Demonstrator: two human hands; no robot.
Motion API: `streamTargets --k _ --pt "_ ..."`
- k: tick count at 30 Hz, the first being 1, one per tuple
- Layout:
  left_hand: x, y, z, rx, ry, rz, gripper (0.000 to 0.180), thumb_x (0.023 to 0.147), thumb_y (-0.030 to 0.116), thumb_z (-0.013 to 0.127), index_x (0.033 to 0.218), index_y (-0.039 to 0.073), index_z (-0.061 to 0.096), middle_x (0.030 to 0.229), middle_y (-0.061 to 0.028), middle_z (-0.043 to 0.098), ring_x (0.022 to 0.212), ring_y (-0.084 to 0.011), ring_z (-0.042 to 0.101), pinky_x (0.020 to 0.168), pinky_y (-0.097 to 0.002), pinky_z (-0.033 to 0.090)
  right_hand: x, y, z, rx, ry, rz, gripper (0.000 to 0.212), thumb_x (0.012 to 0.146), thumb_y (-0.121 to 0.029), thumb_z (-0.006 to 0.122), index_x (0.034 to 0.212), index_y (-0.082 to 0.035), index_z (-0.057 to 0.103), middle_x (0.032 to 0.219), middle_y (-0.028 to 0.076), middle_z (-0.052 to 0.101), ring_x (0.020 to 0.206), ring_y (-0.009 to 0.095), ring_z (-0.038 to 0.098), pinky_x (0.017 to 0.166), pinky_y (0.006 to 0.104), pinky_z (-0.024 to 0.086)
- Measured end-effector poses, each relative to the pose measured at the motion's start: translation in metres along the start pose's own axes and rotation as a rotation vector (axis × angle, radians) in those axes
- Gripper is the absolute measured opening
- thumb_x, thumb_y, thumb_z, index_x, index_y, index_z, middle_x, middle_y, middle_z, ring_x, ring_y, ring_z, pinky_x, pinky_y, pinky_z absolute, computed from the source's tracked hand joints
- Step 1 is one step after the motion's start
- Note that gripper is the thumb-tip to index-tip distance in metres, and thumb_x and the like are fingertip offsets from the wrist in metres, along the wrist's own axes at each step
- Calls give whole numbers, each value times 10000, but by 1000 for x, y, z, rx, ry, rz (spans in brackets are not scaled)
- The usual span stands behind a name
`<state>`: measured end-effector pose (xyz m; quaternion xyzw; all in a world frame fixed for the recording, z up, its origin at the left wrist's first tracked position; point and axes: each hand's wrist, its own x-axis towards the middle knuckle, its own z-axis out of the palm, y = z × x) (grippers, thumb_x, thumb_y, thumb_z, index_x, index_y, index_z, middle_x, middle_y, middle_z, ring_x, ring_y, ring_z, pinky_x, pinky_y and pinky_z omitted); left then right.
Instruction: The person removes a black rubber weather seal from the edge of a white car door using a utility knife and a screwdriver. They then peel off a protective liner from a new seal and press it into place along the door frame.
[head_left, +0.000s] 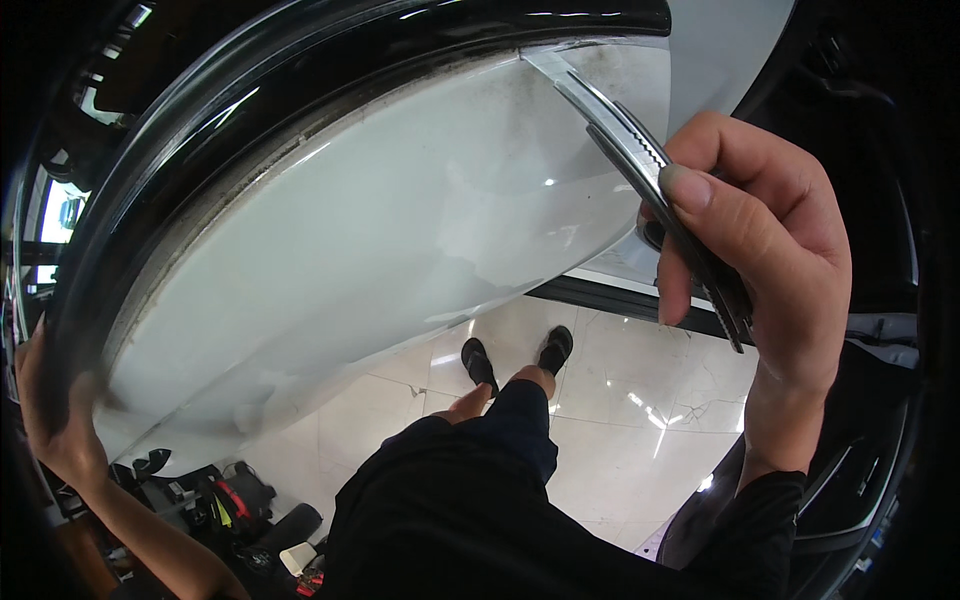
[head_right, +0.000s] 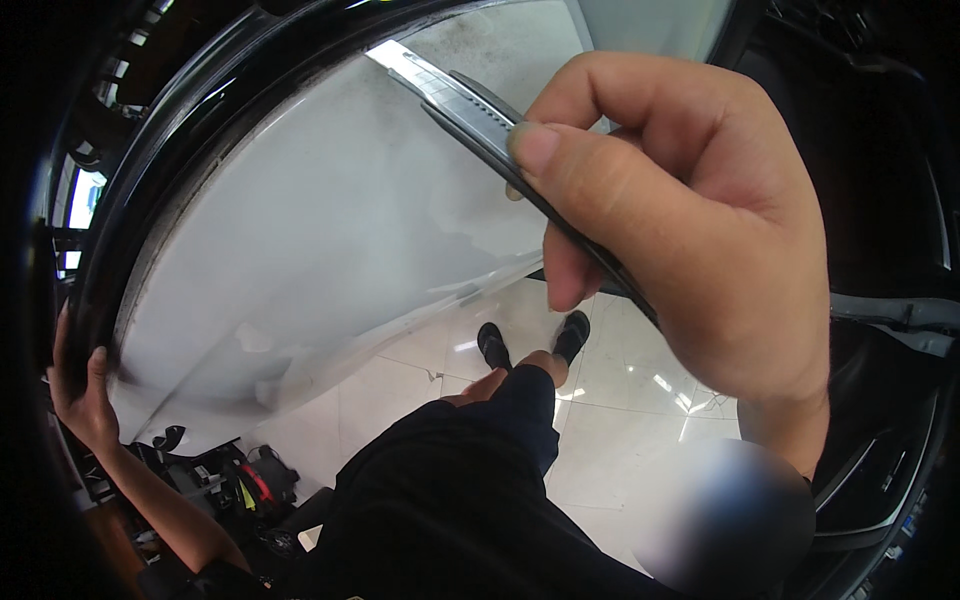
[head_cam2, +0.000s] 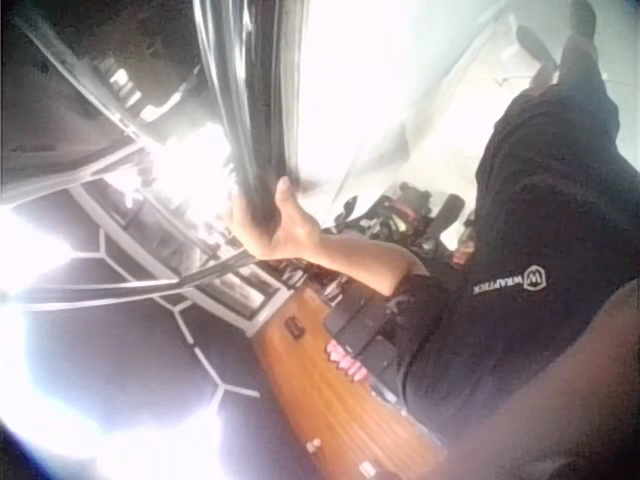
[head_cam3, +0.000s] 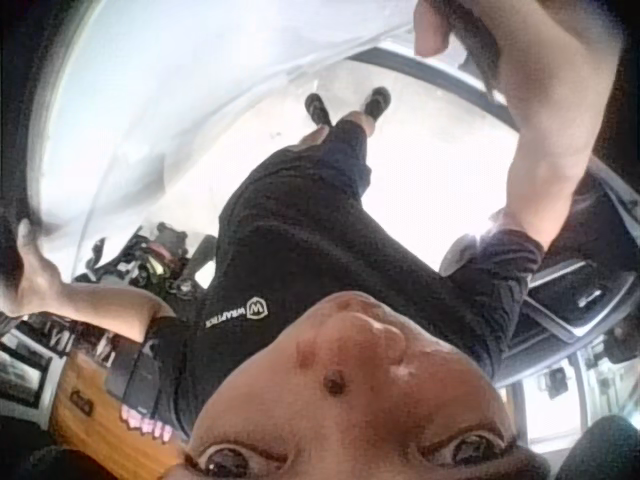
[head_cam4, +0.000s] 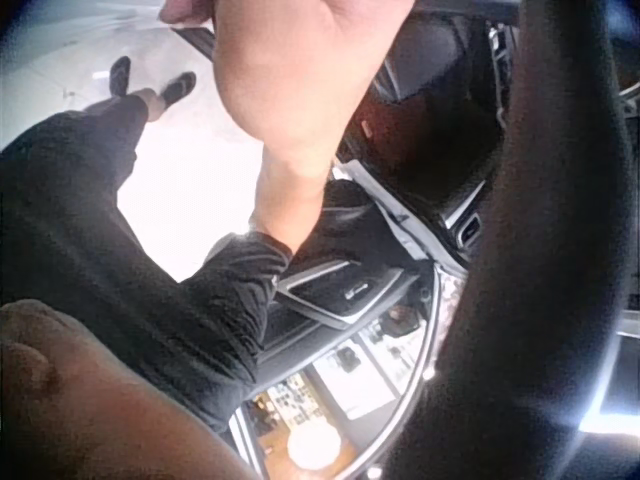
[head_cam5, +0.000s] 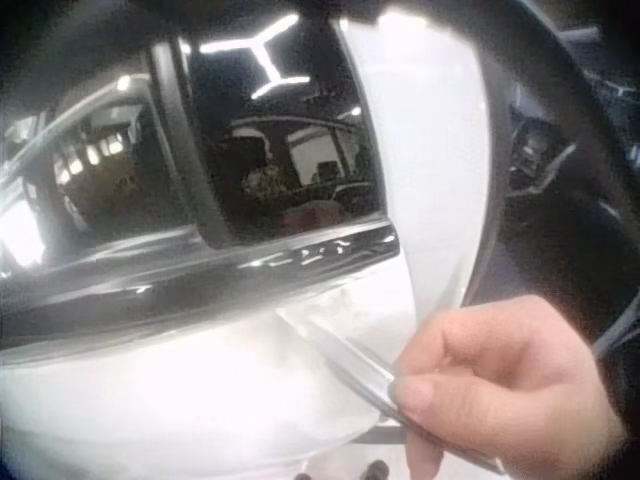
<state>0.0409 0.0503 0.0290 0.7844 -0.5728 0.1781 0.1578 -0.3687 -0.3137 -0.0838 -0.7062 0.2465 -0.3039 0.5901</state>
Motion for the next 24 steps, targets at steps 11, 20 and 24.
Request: streamTargets --k 11,20,24 --pt "-3 -8 -6 89 -11 8 524 986 153 726 1475 28 585 1457 -163 632 1313 -275 631 1174 -441 459 -2 -1 1 -47 24 -9 329 976 -291 629 897 26 669 708 49 622 460 87 595 484 185 462" --pt "1 1 1 73 13 48 547 908 0 696 1443 -42 590 1393 -146 606 1233 -266 636 1081 -392 494 1 9 4 -39 21 -34 321 985 -283 646 933 28 702 680 37 634 466 73 586 476 175 449" --pt "3 1 1 73 -4 79 546 909 -5 692 1445 -39 589 1400 -145 607 1232 -267 640 1080 -388 498 -2 6 3 -92 30 -34 319 985 -278 655 949 34 709 684 36 642 462 66 583 463 173 445"
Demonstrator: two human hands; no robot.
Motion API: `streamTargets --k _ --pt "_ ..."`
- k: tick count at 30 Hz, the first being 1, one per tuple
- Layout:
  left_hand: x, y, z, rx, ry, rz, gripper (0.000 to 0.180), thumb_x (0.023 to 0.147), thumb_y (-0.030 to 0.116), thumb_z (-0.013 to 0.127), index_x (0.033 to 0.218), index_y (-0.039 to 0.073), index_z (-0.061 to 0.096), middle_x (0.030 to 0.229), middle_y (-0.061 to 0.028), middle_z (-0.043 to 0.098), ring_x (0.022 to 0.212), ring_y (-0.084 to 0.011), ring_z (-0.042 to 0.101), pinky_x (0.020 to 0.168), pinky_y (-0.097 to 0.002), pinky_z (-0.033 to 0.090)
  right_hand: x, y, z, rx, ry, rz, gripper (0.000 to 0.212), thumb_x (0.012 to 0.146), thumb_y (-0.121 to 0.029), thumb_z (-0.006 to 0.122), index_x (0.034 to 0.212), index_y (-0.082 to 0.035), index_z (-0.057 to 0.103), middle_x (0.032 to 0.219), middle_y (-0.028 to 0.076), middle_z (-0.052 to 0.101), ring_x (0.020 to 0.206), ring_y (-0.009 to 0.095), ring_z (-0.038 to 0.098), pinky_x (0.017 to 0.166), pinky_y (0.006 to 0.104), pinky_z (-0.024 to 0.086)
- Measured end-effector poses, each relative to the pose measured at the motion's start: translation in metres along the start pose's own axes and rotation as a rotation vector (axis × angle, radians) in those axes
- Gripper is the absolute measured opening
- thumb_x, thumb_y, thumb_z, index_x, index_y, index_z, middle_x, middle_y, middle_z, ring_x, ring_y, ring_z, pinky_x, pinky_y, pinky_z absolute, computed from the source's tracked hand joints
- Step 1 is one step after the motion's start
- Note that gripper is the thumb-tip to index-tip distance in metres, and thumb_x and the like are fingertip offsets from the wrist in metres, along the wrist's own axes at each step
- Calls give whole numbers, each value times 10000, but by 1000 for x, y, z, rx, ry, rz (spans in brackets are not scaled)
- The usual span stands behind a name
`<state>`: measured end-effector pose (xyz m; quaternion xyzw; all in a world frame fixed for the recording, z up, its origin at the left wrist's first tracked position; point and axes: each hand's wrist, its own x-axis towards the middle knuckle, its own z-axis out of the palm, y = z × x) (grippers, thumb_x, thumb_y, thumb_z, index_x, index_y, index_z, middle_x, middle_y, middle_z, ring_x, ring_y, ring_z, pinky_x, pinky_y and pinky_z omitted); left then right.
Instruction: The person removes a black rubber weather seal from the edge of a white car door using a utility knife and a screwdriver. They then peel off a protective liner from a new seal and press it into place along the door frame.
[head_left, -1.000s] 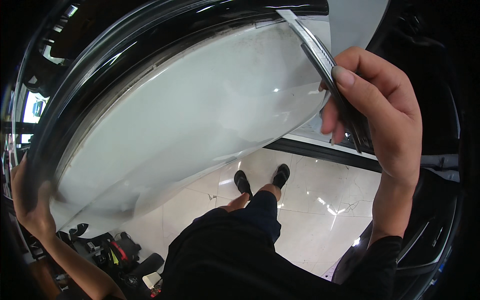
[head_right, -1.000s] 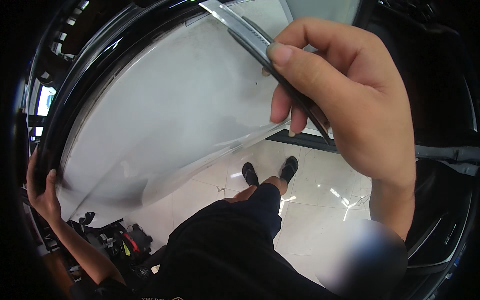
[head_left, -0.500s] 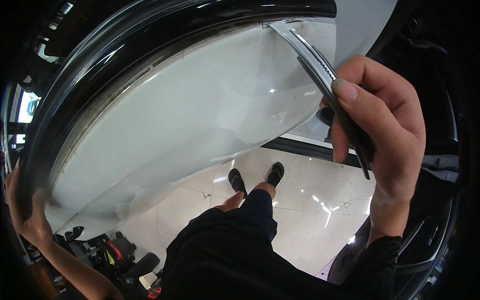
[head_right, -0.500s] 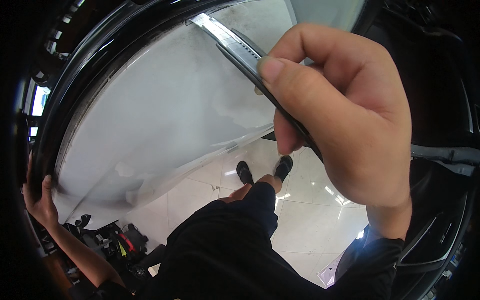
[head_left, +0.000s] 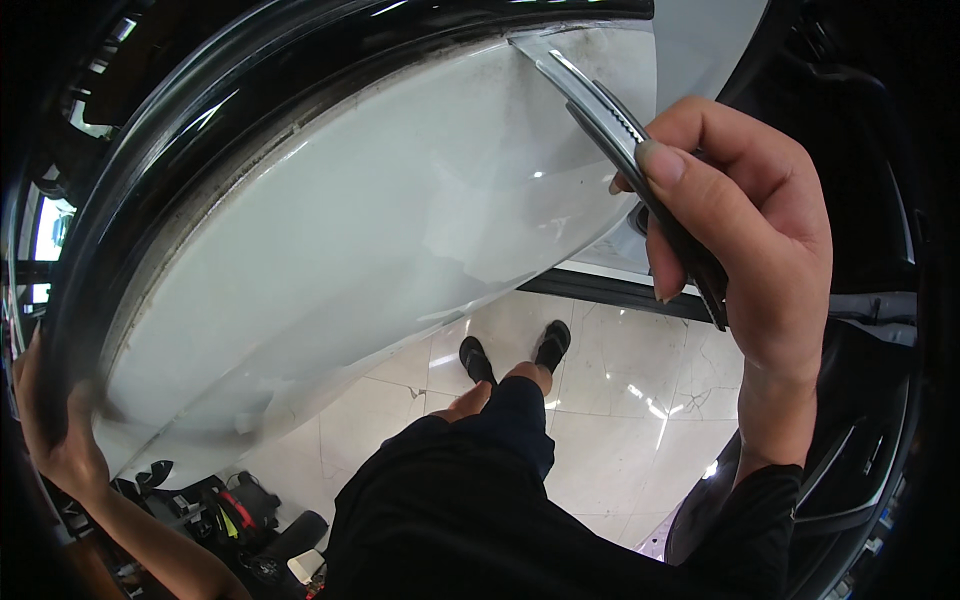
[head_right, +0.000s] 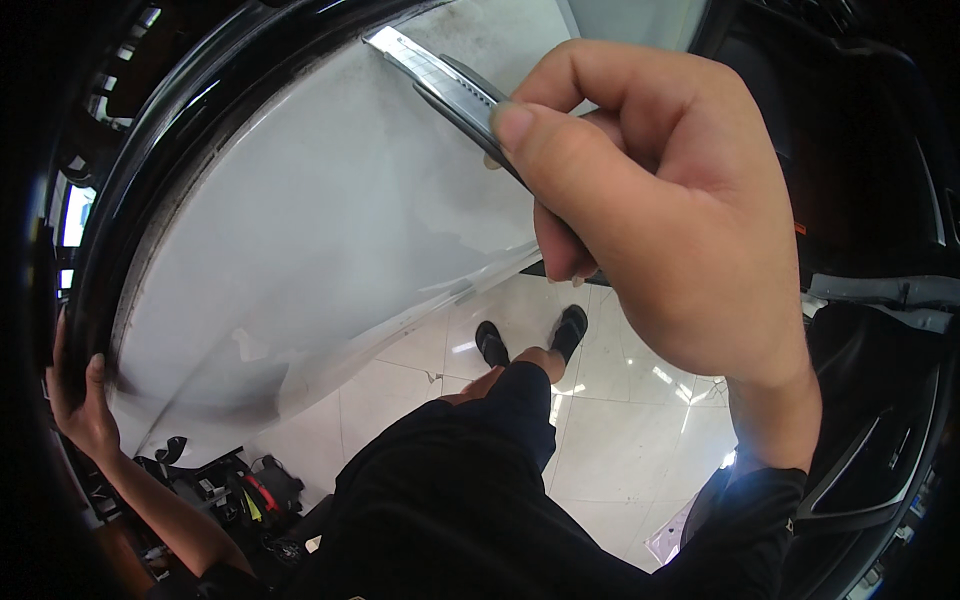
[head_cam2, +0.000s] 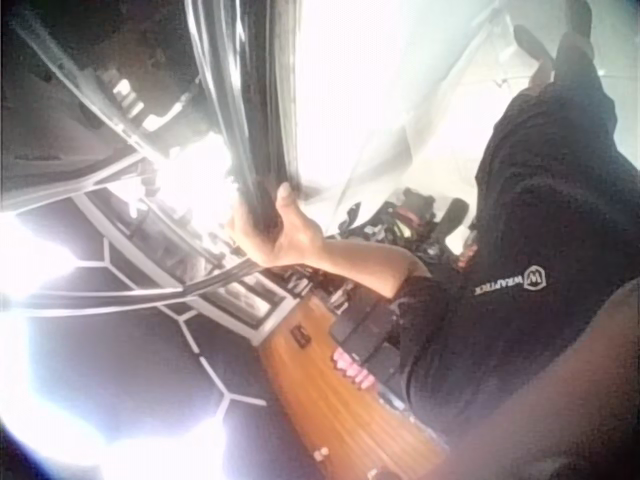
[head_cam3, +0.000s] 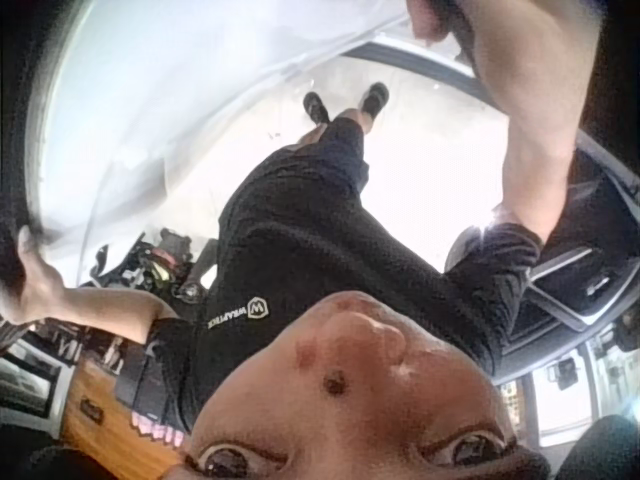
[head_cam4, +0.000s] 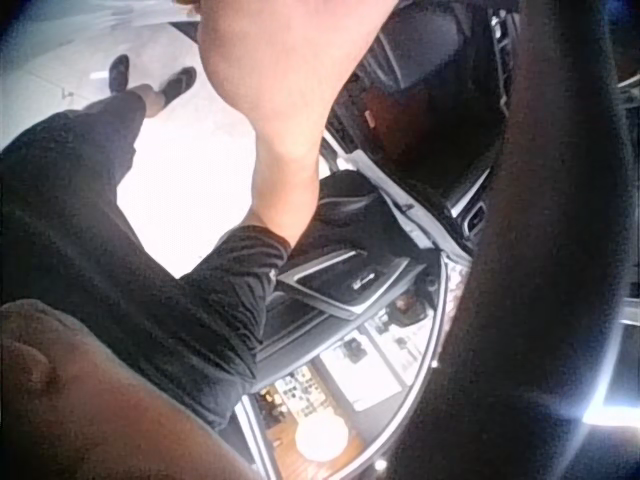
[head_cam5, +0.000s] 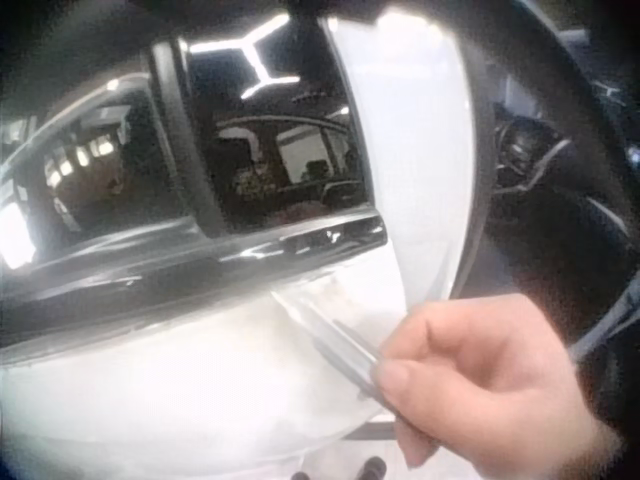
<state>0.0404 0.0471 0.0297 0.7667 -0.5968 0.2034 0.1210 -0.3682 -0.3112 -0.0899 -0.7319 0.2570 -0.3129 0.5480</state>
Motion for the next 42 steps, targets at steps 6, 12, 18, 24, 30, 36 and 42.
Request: streamTargets --k 6,12,18,24,30,36,42 --pt "-2 -7 -3 47 -2 -10 528 965 140 721 1465 27 592 1434 -143 630 1277 -267 641 1144 -430 481 0 4 2 49 2 -26 318 993 -273 645 953 35 707 682 39 642 454 65 573 465 172 439" --pt "-1 -3 -1 41 11 20 543 912 8 709 1443 -22 596 1404 -135 613 1232 -263 645 1093 -393 497 1 10 7 137 -8 -22 322 1009 -268 621 974 44 694 614 24 604 450 61 559 469 171 422" --pt "1 -1 3 -27 23 7 544 910 3 704 1442 -25 595 1409 -142 610 1247 -264 637 1096 -395 493 1 14 13 262 -57 20 302 1017 -248 616 989 43 690 615 16 590 462 56 533 484 190 401" --pt "0 1 4 -31 31 -4 546 906 22 714 1437 -27 599 1401 -147 617 1248 -270 637 1096 -397 493 4 33 11 -152 57 -344 289 1031 -231 608 996 47 674 687 18 579 534 58 531 511 215 377" --pt "1 1 4 -11 33 3 541 908 34 722 1431 -38 601 1396 -159 619 1246 -277 636 1089 -397 492 5 36 13 83 -24 -217 294 1040 -237 595 1022 47 668 693 24 583 523 60 516 516 215 378" --pt "0 0 2 0 13 17 534 924 54 729 1430 -51 595 1404 -167 610 1247 -284 634 1089 -404 490 3 37 12 125 8 -155 297 1031 -250 605 1023 38 680 659 4 581 488 49 501 499 193 362" --pt "0 -2 3 -14 13 17 528 930 57 726 1429 -54 594 1414 -170 603 1257 -288 630 1094 -407 488 0 20 13 93 46 -107 324 1020 -278 607 984 31 699 590 -11 555 436 34 482 450 186 336"
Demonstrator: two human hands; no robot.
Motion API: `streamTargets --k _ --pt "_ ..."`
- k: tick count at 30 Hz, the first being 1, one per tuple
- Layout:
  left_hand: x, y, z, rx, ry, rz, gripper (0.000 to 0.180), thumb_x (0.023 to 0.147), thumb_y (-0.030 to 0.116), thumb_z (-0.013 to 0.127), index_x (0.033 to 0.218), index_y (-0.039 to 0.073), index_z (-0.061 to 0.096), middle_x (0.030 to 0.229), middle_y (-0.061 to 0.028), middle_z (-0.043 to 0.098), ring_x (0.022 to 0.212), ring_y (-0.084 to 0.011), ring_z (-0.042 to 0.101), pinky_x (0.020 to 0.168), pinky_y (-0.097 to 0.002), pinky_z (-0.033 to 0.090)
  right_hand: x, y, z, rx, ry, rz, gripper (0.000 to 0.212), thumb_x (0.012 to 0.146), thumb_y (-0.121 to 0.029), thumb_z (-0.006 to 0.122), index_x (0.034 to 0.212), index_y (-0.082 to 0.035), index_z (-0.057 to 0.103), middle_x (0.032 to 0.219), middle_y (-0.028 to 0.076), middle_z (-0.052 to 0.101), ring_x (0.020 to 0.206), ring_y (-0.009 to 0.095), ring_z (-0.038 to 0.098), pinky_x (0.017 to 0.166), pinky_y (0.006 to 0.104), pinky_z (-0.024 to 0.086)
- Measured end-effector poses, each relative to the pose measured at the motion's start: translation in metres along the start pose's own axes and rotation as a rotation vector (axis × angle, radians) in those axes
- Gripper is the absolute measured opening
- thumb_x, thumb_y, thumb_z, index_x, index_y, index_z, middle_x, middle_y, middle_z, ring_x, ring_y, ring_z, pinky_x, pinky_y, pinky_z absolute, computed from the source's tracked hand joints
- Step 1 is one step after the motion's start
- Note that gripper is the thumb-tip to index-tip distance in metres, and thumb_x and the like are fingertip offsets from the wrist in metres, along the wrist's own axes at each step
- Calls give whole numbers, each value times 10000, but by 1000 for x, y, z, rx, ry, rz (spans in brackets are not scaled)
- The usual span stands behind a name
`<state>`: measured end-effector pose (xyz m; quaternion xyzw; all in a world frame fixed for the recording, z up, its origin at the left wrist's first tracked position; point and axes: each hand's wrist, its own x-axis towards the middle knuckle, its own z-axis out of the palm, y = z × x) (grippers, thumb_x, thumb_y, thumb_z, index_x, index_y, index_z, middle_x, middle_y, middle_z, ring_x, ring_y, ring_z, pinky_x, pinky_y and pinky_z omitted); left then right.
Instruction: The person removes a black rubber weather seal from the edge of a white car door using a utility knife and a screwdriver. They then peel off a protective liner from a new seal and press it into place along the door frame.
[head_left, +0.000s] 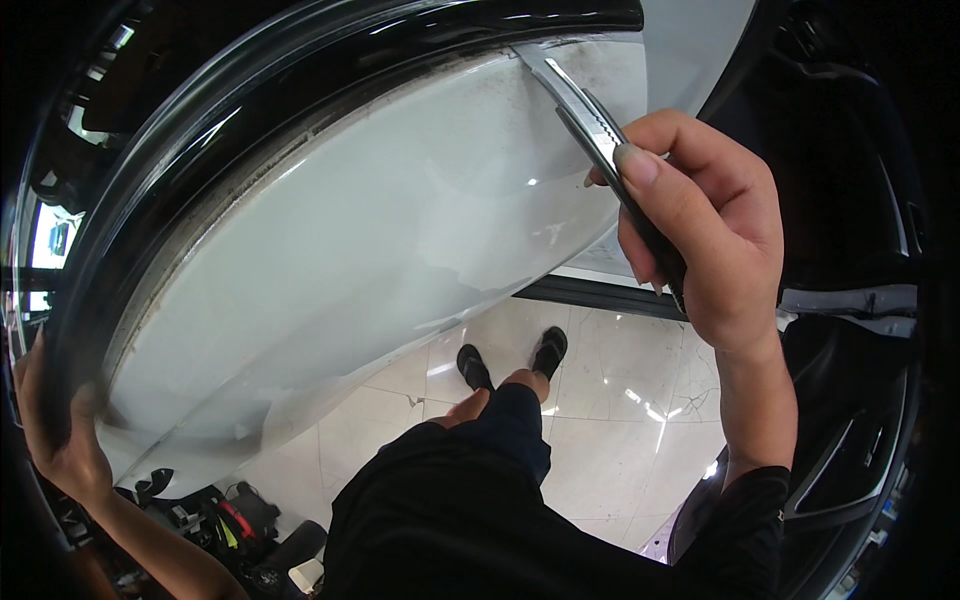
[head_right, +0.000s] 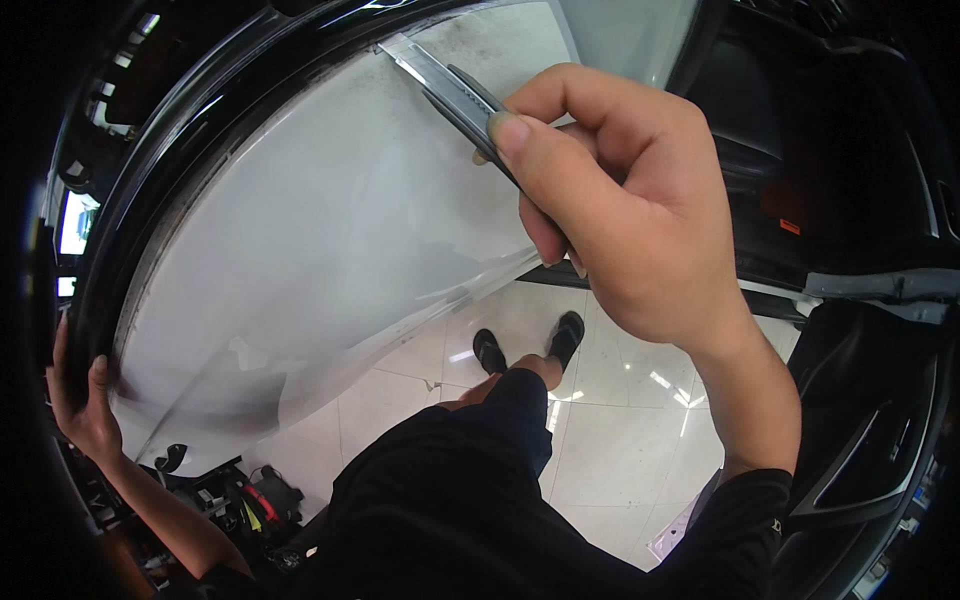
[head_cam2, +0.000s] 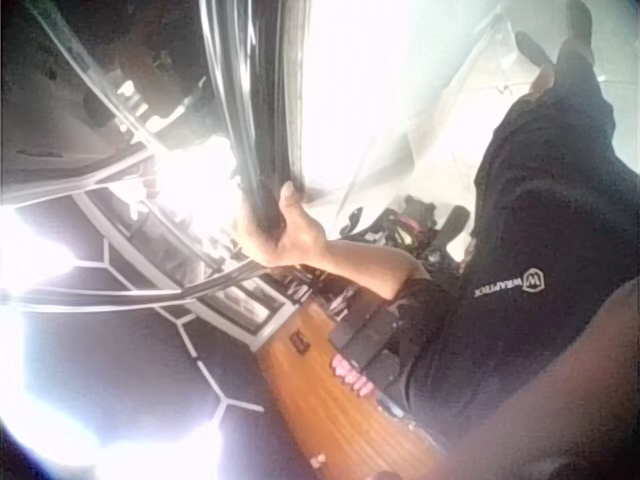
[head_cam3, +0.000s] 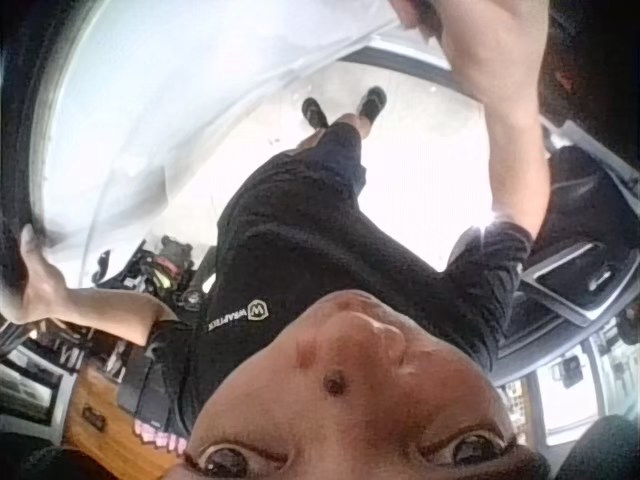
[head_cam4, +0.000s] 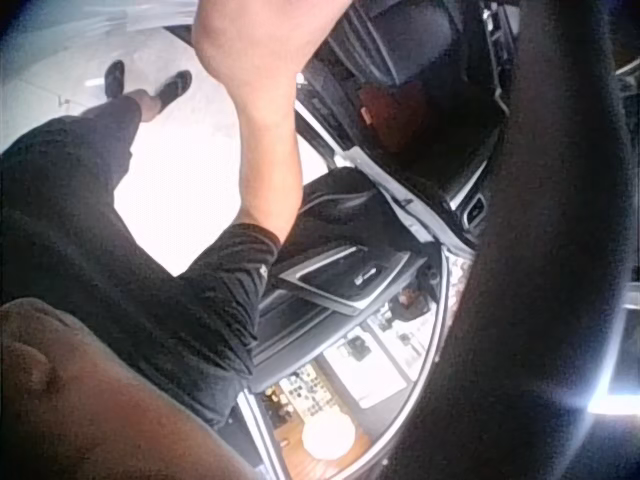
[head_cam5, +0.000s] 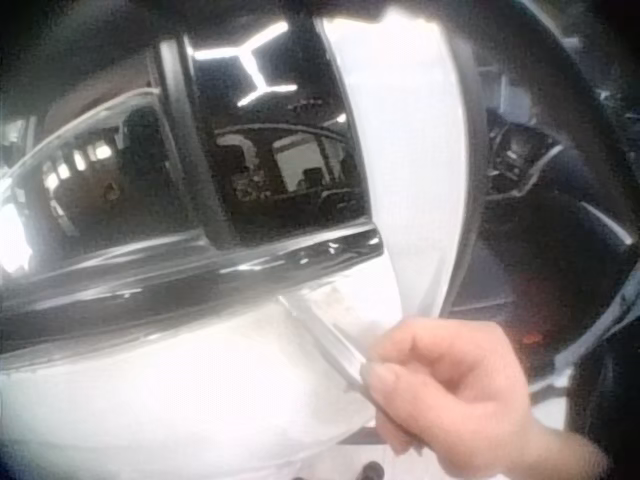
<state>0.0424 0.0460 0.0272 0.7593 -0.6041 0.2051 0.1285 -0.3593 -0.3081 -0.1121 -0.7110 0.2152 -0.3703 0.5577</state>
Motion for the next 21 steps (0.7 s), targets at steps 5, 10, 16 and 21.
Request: streamTargets --k 5,10,16,21 --pt "0 2 2 -2 8 -7 519 924 36 714 1423 -52 601 1418 -172 603 1263 -286 628 1092 -402 489 0 -7 1 -9 -5 39 338 1021 -292 600 976 29 696 535 -20 532 408 33 452 444 187 333" --pt "-1 -3 -2 83 -13 17 528 930 31 700 1441 -42 587 1412 -170 612 1269 -288 624 1087 -401 493 -2 -8 10 70 6 103 351 1029 -305 585 977 24 694 527 -20 525 406 35 437 448 192 317" --pt "-1 -5 -2 117 37 -16 485 977 256 774 1376 8 655 1347 -198 687 1207 -287 688 1108 -416 514 9 -7 21 43 4 8 343 1038 -293 574 985 25 689 533 -19 524 431 36 444 453 198 300" --pt "-4 -2 -3 79 35 -91 525 966 282 790 1373 -17 648 1330 -210 691 1201 -295 691 1084 -411 527 -5 -7 18 8 51 33 336 1040 -285 565 986 22 690 536 -21 521 429 34 443 456 194 311"
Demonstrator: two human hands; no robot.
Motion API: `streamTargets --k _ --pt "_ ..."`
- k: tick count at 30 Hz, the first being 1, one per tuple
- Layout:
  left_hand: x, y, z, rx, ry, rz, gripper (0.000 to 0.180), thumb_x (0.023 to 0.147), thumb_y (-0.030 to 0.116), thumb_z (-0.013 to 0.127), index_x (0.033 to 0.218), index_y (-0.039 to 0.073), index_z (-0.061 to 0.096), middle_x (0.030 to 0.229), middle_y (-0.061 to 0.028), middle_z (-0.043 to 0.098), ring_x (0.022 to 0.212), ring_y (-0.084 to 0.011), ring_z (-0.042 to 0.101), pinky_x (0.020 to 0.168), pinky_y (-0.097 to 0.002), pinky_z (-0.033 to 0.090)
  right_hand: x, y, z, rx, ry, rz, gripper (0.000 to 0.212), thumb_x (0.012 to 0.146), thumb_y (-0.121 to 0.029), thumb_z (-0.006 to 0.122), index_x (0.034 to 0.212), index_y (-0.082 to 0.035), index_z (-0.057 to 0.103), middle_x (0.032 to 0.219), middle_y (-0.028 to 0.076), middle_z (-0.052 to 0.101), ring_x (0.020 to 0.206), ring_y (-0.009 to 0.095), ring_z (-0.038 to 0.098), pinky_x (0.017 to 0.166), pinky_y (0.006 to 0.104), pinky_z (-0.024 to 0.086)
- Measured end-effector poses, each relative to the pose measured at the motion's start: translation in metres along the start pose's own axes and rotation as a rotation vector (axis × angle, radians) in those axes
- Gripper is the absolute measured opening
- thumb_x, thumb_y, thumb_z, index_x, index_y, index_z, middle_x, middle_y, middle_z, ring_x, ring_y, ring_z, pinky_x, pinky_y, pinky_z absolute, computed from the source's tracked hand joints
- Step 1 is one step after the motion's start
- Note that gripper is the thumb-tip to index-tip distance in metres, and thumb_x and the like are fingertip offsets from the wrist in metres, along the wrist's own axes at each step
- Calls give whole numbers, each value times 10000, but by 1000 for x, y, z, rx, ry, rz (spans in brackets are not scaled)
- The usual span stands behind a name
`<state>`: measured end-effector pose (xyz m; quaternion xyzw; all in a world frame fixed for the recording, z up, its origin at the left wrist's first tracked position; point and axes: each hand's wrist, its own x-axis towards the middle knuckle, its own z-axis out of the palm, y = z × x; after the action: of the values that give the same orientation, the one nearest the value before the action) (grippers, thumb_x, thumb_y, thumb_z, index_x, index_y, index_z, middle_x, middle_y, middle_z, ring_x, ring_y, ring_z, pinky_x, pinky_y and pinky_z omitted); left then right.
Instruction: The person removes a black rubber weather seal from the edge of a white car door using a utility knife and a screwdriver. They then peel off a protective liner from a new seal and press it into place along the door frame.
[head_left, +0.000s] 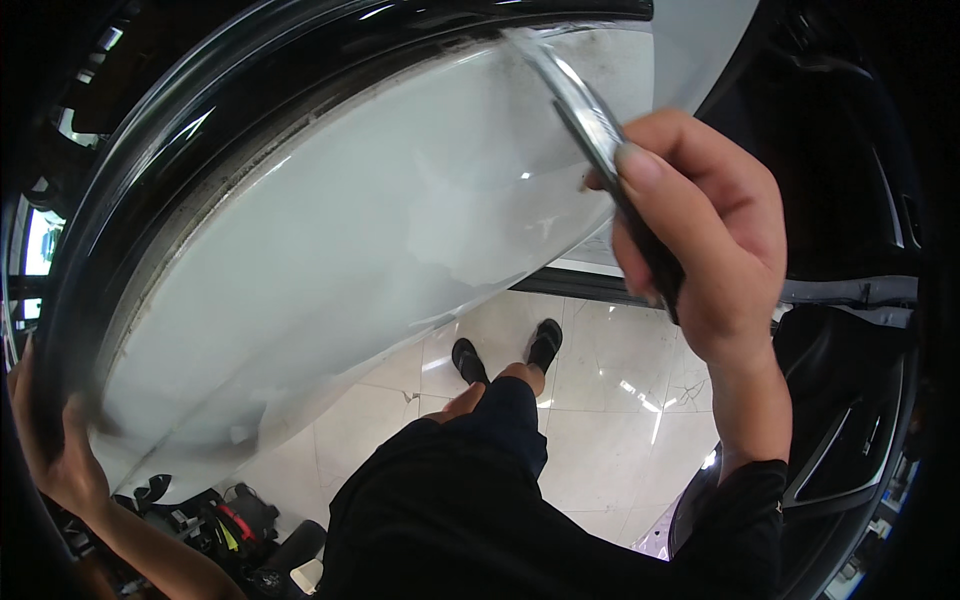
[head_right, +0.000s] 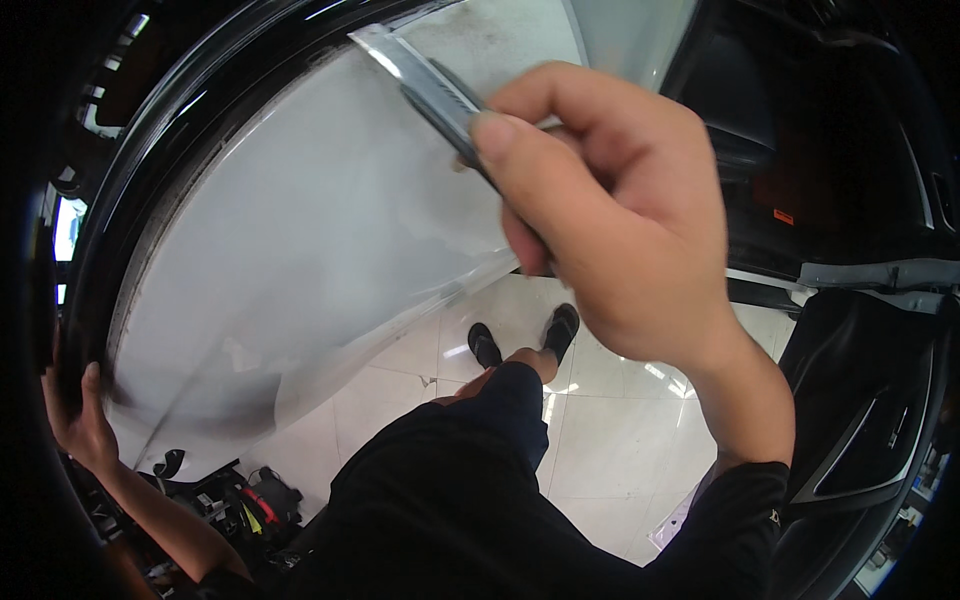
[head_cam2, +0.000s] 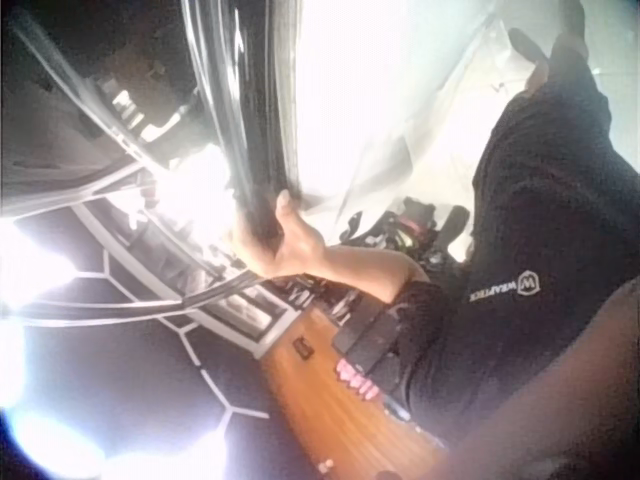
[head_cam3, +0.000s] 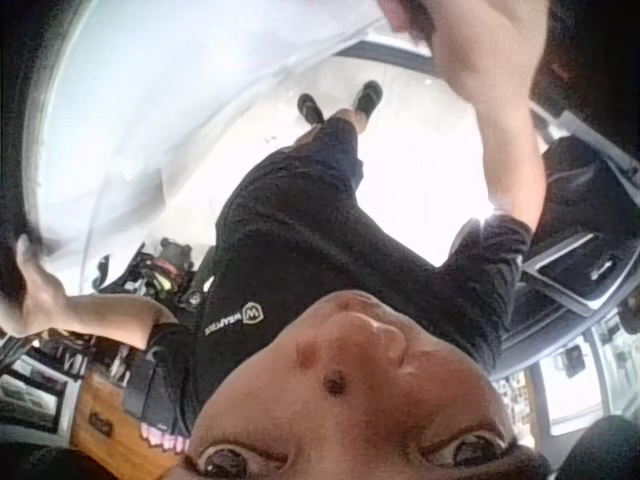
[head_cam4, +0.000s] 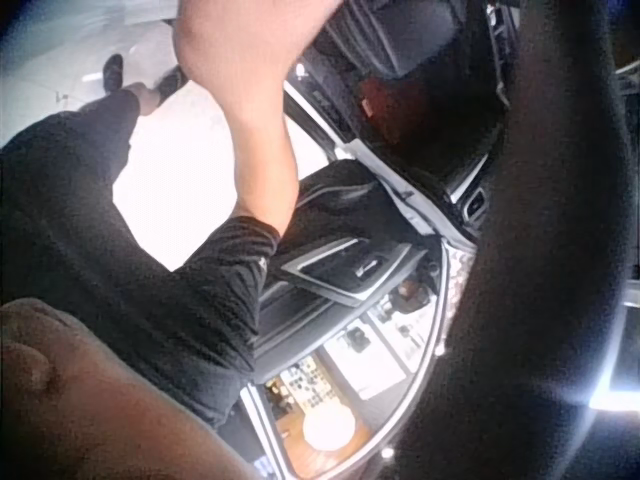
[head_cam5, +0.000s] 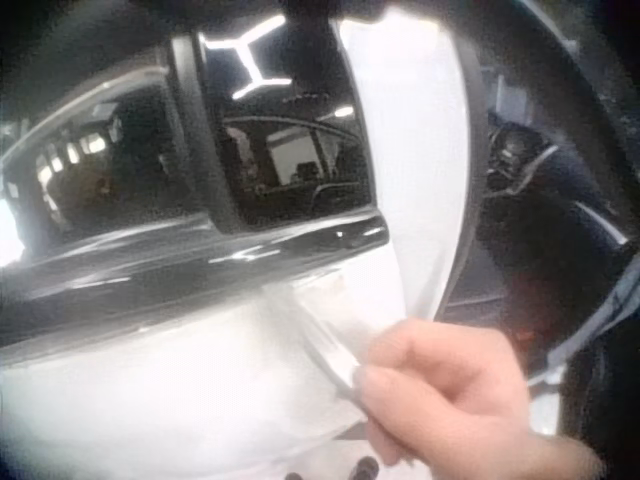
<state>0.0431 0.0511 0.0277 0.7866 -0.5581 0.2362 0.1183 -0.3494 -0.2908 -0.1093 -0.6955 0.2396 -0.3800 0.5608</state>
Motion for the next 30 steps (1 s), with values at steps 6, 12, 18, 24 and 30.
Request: streamTargets --k 6,12,18,24,30 --pt "-3 -6 2 45 34 12 564 966 311 788 1388 -30 633 1333 -213 688 1213 -302 681 1089 -414 520 -2 0 -15 -58 -23 -11 336 1036 -290 567 978 17 690 546 -23 527 416 32 442 452 192 318" --pt "1 -2 3 58 19 26 567 967 324 782 1392 -21 635 1340 -207 687 1221 -301 677 1103 -415 510 1 7 -12 -79 7 -97 331 1030 -297 597 968 12 698 547 -28 521 418 28 450 446 185 313" --pt "0 -2 3 56 7 21 561 970 317 779 1398 -14 633 1354 -211 681 1240 -299 670 1114 -412 503 5 5 -14 -106 -24 -107 331 1029 -292 605 963 16 707 558 -24 529 426 32 468 446 189 331" --pt "-3 -4 4 41 22 13 565 968 306 784 1404 -17 628 1357 -211 678 1239 -297 668 1112 -415 504 12 9 -19 -103 -57 -136 325 1022 -279 616 978 28 714 608 -1 576 421 40 471 448 186 354" --pt "-3 -7 3 50 16 30 551 972 289 779 1406 -15 628 1359 -206 678 1234 -292 669 1106 -410 507 12 3 -18 -116 -65 -104 329 1011 -285 626 968 30 713 622 4 591 412 40 474 441 181 358"
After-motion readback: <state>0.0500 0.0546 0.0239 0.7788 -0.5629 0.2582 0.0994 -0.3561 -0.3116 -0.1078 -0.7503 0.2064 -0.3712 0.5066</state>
